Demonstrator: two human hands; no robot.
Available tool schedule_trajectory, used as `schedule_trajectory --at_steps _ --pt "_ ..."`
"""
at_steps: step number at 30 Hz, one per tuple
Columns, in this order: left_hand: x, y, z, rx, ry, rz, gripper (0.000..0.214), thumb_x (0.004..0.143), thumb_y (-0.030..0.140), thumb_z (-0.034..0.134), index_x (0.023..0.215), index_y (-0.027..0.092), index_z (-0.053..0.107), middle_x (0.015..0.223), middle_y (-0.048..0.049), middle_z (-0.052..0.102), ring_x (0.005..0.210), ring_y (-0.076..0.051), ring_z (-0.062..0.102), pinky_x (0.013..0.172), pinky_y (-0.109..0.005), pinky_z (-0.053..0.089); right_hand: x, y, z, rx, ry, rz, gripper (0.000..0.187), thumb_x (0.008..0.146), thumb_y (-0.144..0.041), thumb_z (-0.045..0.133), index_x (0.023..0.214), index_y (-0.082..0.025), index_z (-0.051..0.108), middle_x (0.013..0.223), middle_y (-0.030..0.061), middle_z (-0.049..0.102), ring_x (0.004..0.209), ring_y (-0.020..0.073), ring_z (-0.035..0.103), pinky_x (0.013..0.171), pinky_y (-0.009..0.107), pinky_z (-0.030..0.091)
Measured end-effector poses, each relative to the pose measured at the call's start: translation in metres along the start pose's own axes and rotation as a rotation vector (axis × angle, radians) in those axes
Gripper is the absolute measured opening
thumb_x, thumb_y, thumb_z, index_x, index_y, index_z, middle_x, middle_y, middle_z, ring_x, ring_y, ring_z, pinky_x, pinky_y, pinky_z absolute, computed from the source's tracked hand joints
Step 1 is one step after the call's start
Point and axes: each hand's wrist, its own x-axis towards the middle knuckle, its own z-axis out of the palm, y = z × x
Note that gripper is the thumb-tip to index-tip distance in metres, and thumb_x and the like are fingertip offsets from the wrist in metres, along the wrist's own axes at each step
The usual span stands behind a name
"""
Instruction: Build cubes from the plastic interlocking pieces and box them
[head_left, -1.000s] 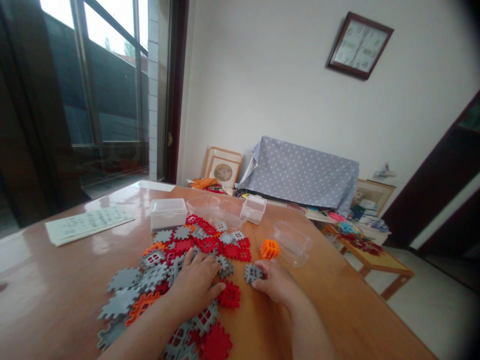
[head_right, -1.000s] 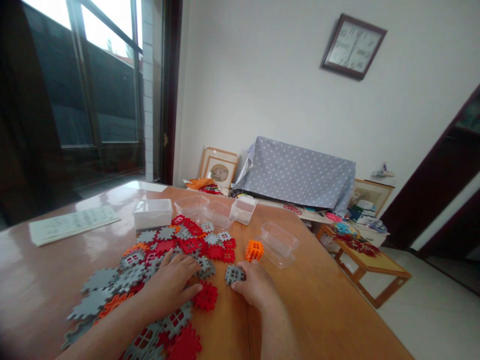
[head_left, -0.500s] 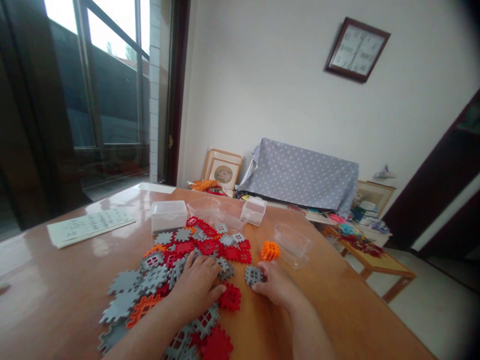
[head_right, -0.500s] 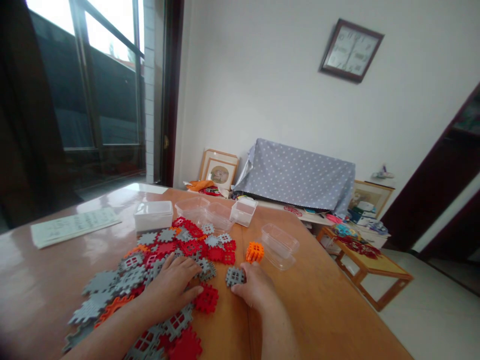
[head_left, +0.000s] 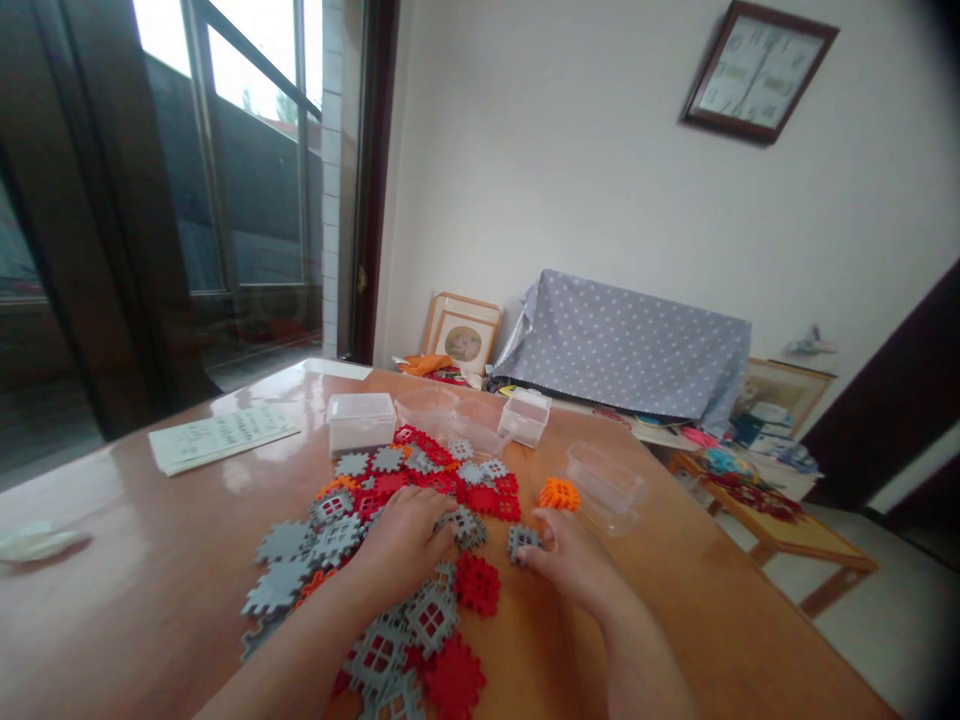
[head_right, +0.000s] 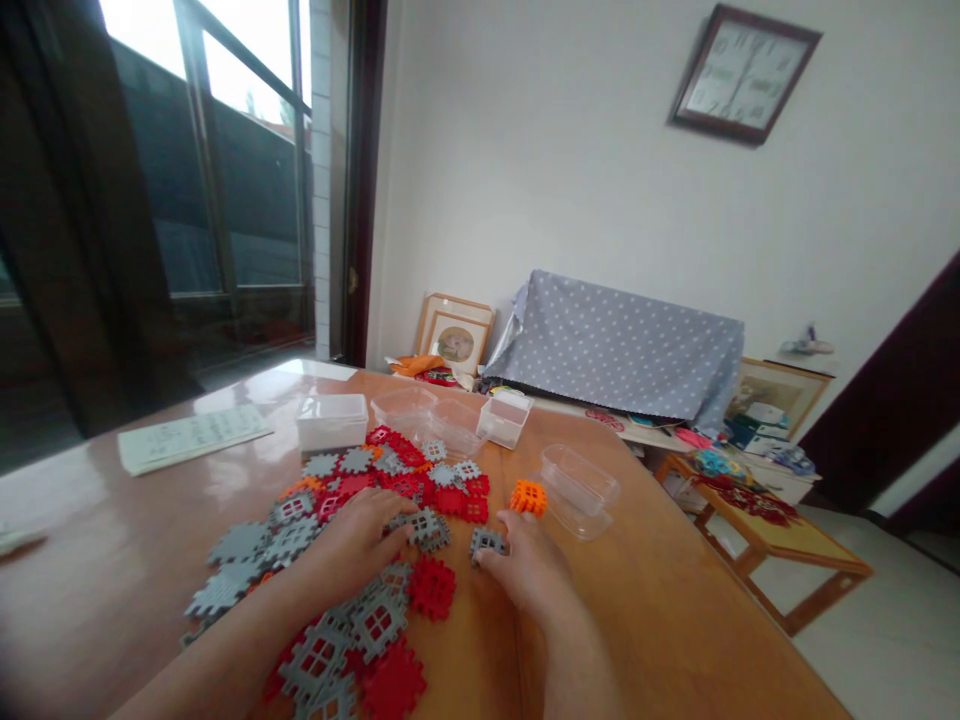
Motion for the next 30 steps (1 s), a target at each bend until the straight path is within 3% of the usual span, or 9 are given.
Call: schedule_trajectory --at_steps 6,15,22,30 --pt "0.003 -0.011 0.001 0.029 0.059 -0.063 0.028 0.092 0.025 0.049 0.113 0.024 0.067 0.110 -0.0061 0.070 0.108 -0.025 0.059 0.096 -0.035 0.041 0.001 -0.026 0.014 0.086 -0.014 -0.128 0.034 0.082 -0.034 0.067 0.115 -0.024 0.067 0.082 0.0004 0.065 0.074 0.0168 0.059 0.066 0.026 0.039" --pt "-0.001 0.014 0.009 0.150 -0.058 0.002 0.031 0.082 0.021 0.054 0.110 0.028 0.065 0.108 -0.0051 0.069 0.112 -0.029 0.054 0.105 -0.046 0.032 -0.006 -0.070 0.031 -0.160 -0.008 -0.135 0.020 0.092 -0.039 0.055 0.102 -0.028 0.069 0.094 0.0042 0.074 0.086 0.0210 0.066 0.068 0.028 0.037" --pt "0.000 0.007 0.018 0.177 -0.069 -0.049 0.039 0.081 0.017 0.051 0.117 0.027 0.063 0.114 -0.0067 0.068 0.114 -0.029 0.054 0.108 -0.049 0.028 -0.002 -0.085 0.045 -0.326 0.015 -0.076 0.030 0.094 -0.046 0.051 0.095 -0.024 0.070 0.092 0.0117 0.075 0.085 0.0271 0.070 0.068 0.033 0.040" --pt "-0.001 0.003 0.021 0.163 -0.056 -0.041 0.040 0.082 0.014 0.048 0.117 0.028 0.062 0.113 -0.0065 0.069 0.113 -0.028 0.056 0.108 -0.049 0.029 0.004 -0.084 0.049 -0.149 0.030 -0.031 0.025 0.093 -0.043 0.052 0.092 -0.026 0.071 0.089 0.0075 0.076 0.086 0.0238 0.070 0.065 0.030 0.038"
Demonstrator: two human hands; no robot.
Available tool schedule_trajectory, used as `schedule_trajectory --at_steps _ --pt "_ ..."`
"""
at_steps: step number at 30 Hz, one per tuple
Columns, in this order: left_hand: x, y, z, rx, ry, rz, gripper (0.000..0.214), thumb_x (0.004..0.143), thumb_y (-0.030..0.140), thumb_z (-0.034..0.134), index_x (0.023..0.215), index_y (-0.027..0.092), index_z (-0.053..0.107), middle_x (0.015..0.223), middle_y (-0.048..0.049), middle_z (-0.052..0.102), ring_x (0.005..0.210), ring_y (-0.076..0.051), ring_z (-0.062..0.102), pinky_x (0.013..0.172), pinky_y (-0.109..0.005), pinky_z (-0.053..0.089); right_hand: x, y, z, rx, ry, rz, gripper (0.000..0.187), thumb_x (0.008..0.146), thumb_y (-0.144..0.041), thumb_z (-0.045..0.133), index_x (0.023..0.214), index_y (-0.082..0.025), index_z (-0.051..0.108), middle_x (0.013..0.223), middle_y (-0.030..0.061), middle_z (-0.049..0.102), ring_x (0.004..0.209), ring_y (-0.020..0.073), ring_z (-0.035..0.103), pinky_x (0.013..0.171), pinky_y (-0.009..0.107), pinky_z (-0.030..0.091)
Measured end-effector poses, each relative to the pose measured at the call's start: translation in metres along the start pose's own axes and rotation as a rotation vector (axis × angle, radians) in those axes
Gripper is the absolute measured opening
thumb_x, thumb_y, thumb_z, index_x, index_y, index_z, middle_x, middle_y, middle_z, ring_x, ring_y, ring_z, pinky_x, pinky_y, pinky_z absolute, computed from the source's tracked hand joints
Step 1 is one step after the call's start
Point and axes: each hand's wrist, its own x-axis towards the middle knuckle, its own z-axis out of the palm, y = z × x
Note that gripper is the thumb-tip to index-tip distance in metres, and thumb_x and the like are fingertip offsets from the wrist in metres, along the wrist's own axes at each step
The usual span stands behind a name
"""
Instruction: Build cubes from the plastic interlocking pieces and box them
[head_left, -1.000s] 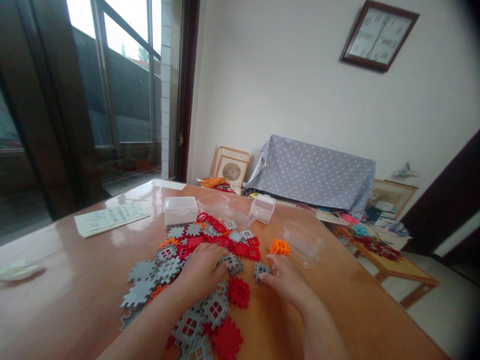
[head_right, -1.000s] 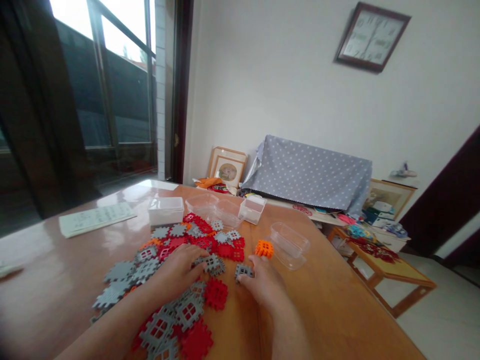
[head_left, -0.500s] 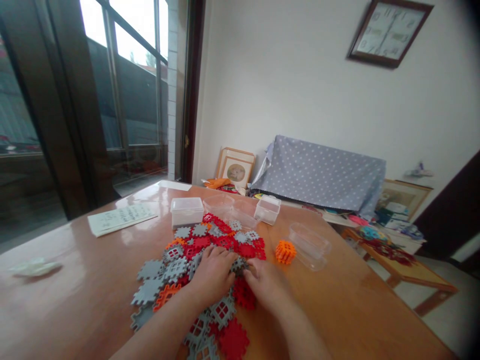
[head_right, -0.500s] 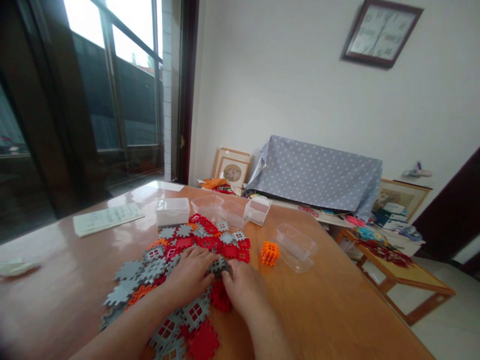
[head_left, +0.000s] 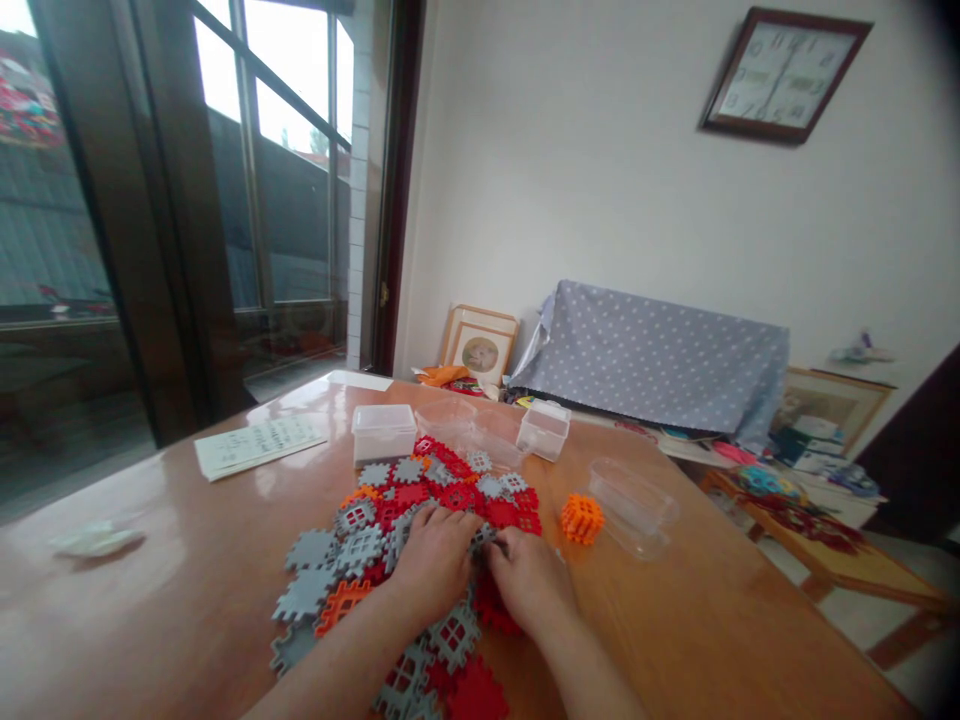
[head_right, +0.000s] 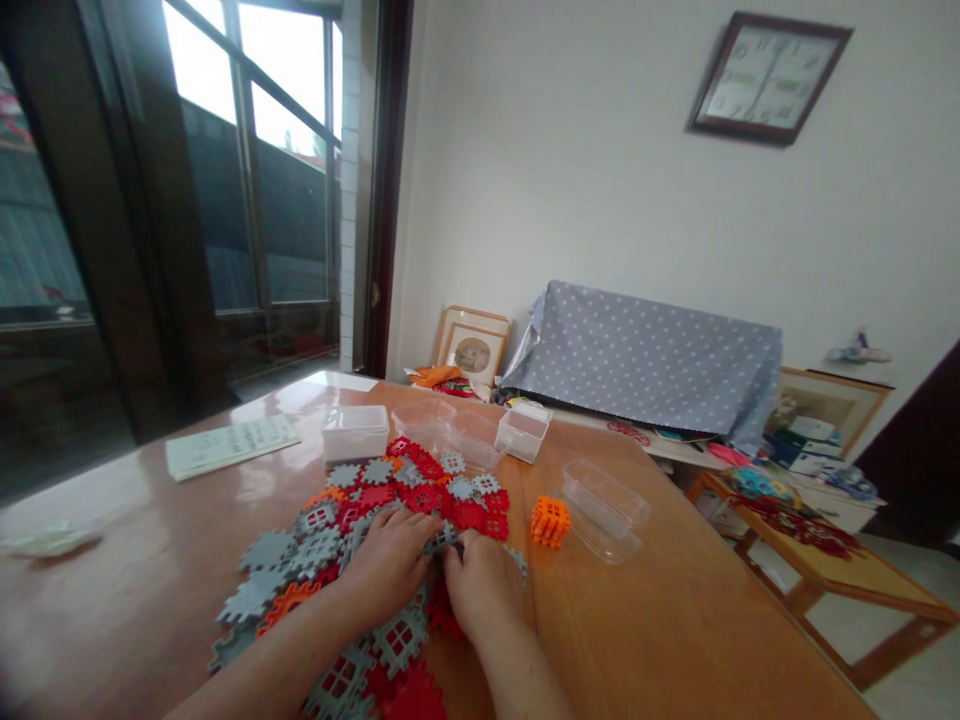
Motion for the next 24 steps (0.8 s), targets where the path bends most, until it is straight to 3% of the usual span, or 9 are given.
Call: schedule_trajectory --at_steps 9,14,17,20,24 --pt "-0.001 -0.001 0.000 -0.074 0.025 -0.052 0.051 0.077 0.016 0.055 0.126 0.029 0.057 0.120 -0.0055 0.067 0.117 -0.029 0.055 0.113 -0.049 0.025 0.017 0.004 0.021 0.440 0.091 -0.001 0.019 0.087 -0.036 0.055 0.078 -0.023 0.065 0.072 0.0014 0.070 0.068 0.0186 0.063 0.060 0.027 0.040" --pt "0.003 -0.001 -0.009 -0.250 0.172 -0.122 0.042 0.080 0.021 0.055 0.121 0.027 0.060 0.123 -0.0069 0.062 0.119 -0.028 0.053 0.104 -0.043 0.037 0.014 0.011 0.010 0.785 0.132 0.065 0.018 0.083 -0.036 0.055 0.078 -0.021 0.062 0.064 -0.0018 0.061 0.060 0.0157 0.055 0.056 0.025 0.039" --pt "0.007 -0.002 -0.012 -0.533 0.234 -0.177 0.036 0.084 0.025 0.054 0.119 0.022 0.061 0.120 -0.0080 0.064 0.115 -0.025 0.056 0.100 -0.038 0.041 0.005 0.014 -0.003 0.974 0.081 0.111 0.020 0.084 -0.040 0.056 0.081 -0.021 0.061 0.060 -0.0047 0.055 0.051 0.0112 0.044 0.050 0.022 0.032" --pt "0.009 -0.001 -0.014 -0.904 0.107 -0.206 0.030 0.089 0.039 0.053 0.107 0.018 0.066 0.097 -0.0059 0.069 0.090 -0.021 0.063 0.082 -0.032 0.048 -0.002 0.015 -0.015 1.081 0.023 0.129 0.024 0.084 -0.044 0.060 0.082 -0.020 0.061 0.059 -0.0055 0.054 0.047 0.0084 0.038 0.046 0.021 0.026" --pt "0.006 0.004 -0.018 -1.261 -0.049 -0.290 0.032 0.085 0.047 0.062 0.092 0.016 0.066 0.072 -0.0003 0.064 0.063 -0.013 0.056 0.061 -0.024 0.041 -0.006 0.016 -0.023 1.135 0.034 0.098 0.030 0.084 -0.049 0.063 0.082 -0.019 0.062 0.059 -0.0049 0.054 0.048 0.0076 0.040 0.046 0.020 0.027"
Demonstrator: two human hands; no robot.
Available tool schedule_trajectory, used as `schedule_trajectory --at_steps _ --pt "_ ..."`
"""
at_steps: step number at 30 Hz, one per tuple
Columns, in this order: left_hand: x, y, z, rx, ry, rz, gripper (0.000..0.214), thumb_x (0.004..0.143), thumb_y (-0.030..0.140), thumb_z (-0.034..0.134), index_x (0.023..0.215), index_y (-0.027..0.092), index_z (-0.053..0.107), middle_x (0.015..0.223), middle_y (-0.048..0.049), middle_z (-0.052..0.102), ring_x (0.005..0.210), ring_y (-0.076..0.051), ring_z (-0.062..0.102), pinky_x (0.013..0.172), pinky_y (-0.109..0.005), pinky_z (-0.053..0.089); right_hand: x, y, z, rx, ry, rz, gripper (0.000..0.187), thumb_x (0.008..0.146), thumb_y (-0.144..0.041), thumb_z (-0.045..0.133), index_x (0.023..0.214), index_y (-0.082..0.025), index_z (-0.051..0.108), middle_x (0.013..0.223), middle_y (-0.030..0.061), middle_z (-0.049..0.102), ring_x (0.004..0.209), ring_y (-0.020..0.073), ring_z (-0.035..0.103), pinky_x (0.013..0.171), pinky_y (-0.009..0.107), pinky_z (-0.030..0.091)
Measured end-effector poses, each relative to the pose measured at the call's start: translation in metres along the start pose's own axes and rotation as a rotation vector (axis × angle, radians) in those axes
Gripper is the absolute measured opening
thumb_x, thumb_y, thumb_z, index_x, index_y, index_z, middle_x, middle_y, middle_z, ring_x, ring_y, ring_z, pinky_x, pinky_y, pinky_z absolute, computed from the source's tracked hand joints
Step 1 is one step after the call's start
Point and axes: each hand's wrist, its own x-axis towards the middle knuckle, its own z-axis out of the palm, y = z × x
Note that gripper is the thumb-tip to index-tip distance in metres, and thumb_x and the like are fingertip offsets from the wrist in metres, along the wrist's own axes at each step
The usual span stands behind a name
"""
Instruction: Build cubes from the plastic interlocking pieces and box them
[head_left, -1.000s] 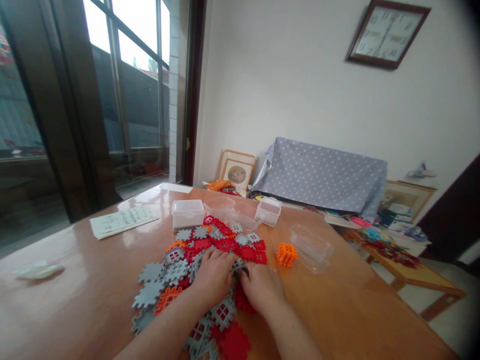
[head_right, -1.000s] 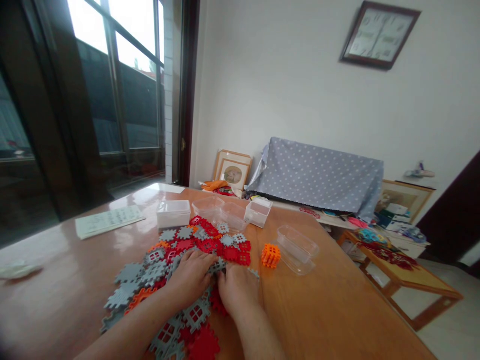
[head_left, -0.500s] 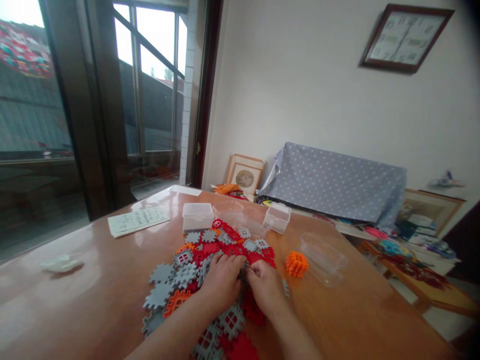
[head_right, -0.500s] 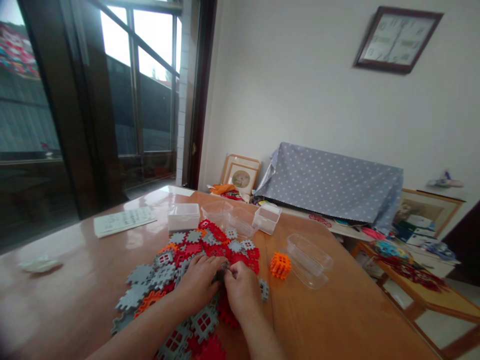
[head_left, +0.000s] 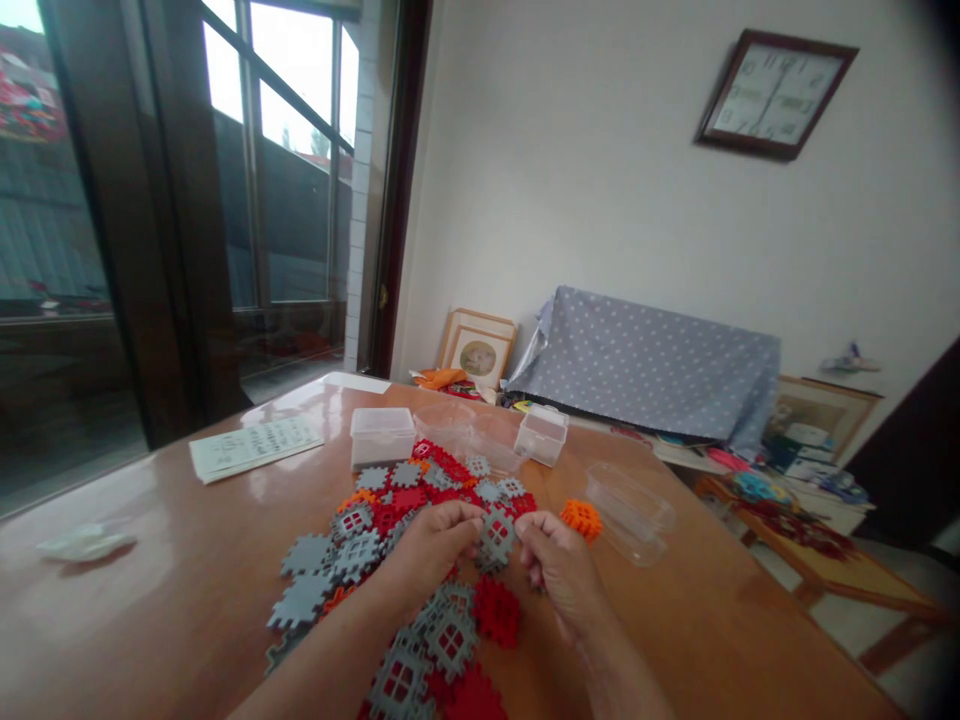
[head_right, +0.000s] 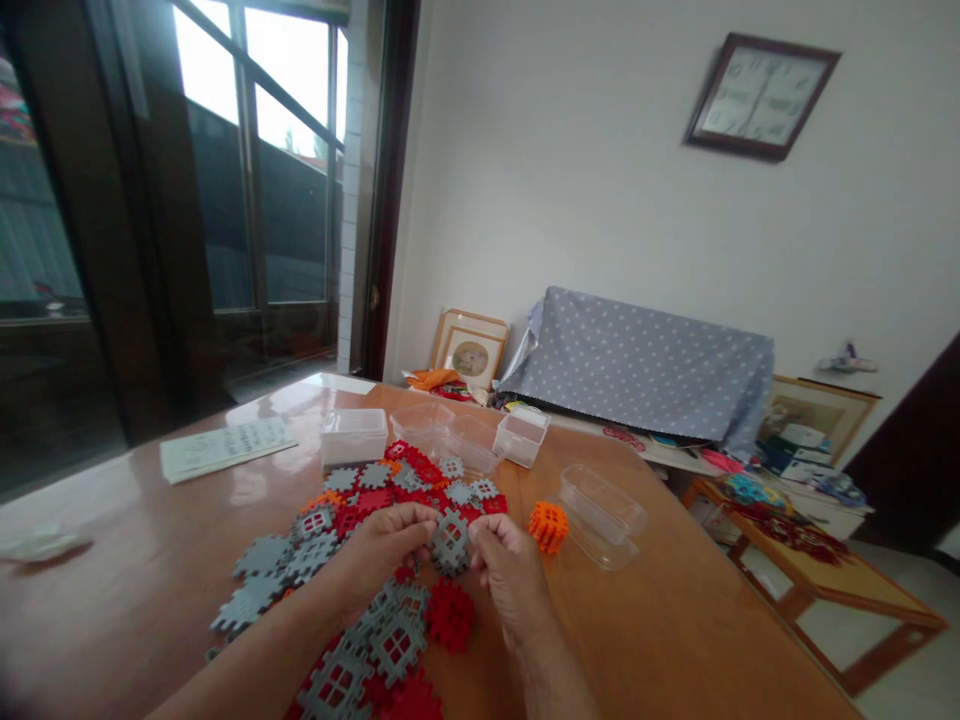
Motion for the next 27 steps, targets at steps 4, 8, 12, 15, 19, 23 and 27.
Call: schedule_trajectory --at_steps 4,8,12,15,19,23,27 --pt "-0.005 0.004 0.002 -0.209 -0.038 -0.089 0.028 0.079 0.042 0.070 0.088 0.016 0.063 0.070 0.0004 0.063 0.061 -0.011 0.057 0.058 -0.022 0.040 -0.001 -0.002 -0.002 0.032 -0.010 -0.023 0.038 0.082 -0.056 0.066 0.085 -0.018 0.064 0.060 -0.0049 0.055 0.047 0.0072 0.040 0.046 0.020 0.027" --pt "-0.008 0.005 0.005 -0.299 -0.016 -0.120 0.026 0.077 0.038 0.072 0.085 0.017 0.059 0.072 0.0005 0.063 0.062 -0.012 0.059 0.059 -0.023 0.043 -0.003 -0.004 -0.001 0.041 0.000 -0.046 0.042 0.081 -0.060 0.066 0.087 -0.018 0.064 0.059 -0.0048 0.054 0.046 0.0080 0.040 0.045 0.021 0.028" --pt "-0.008 0.004 0.009 -0.263 0.048 -0.131 0.026 0.076 0.037 0.072 0.085 0.017 0.058 0.070 0.0004 0.064 0.060 -0.012 0.059 0.058 -0.023 0.043 -0.003 -0.008 -0.003 -0.035 0.006 -0.136 0.037 0.085 -0.056 0.063 0.095 -0.020 0.068 0.071 -0.0010 0.061 0.058 0.0134 0.051 0.054 0.025 0.040" --pt "-0.007 0.003 0.010 -0.253 0.072 -0.131 0.027 0.076 0.038 0.072 0.085 0.017 0.058 0.068 0.0002 0.064 0.058 -0.012 0.059 0.057 -0.023 0.042 -0.003 -0.009 -0.009 -0.253 0.019 -0.286 0.034 0.084 -0.045 0.066 0.110 -0.022 0.067 0.096 0.0045 0.067 0.083 0.0203 0.061 0.071 0.031 0.049" --pt "-0.007 0.003 0.009 -0.271 0.060 -0.122 0.027 0.077 0.039 0.072 0.083 0.017 0.058 0.067 0.0000 0.064 0.058 -0.012 0.058 0.057 -0.023 0.043 -0.005 -0.009 -0.017 -0.557 -0.019 -0.431 0.051 0.079 -0.032 0.071 0.128 -0.027 0.059 0.126 0.0061 0.060 0.109 0.0240 0.059 0.081 0.032 0.051" --pt "-0.004 0.000 0.008 -0.260 0.034 -0.132 0.030 0.075 0.041 0.074 0.085 0.017 0.059 0.069 -0.0007 0.065 0.062 -0.013 0.061 0.059 -0.024 0.045 -0.008 -0.009 -0.020 -0.695 -0.049 -0.483 0.060 0.077 -0.029 0.073 0.134 -0.028 0.053 0.134 0.0058 0.055 0.121 0.0244 0.054 0.099 0.036 0.046" --pt "-0.003 -0.004 0.009 -0.211 0.032 -0.150 0.031 0.075 0.041 0.074 0.086 0.016 0.060 0.072 -0.0020 0.067 0.064 -0.014 0.062 0.062 -0.025 0.046 -0.009 -0.008 -0.019 -0.775 -0.048 -0.479 0.059 0.076 -0.026 0.073 0.131 -0.028 0.054 0.130 0.0054 0.056 0.119 0.0234 0.055 0.102 0.036 0.044"
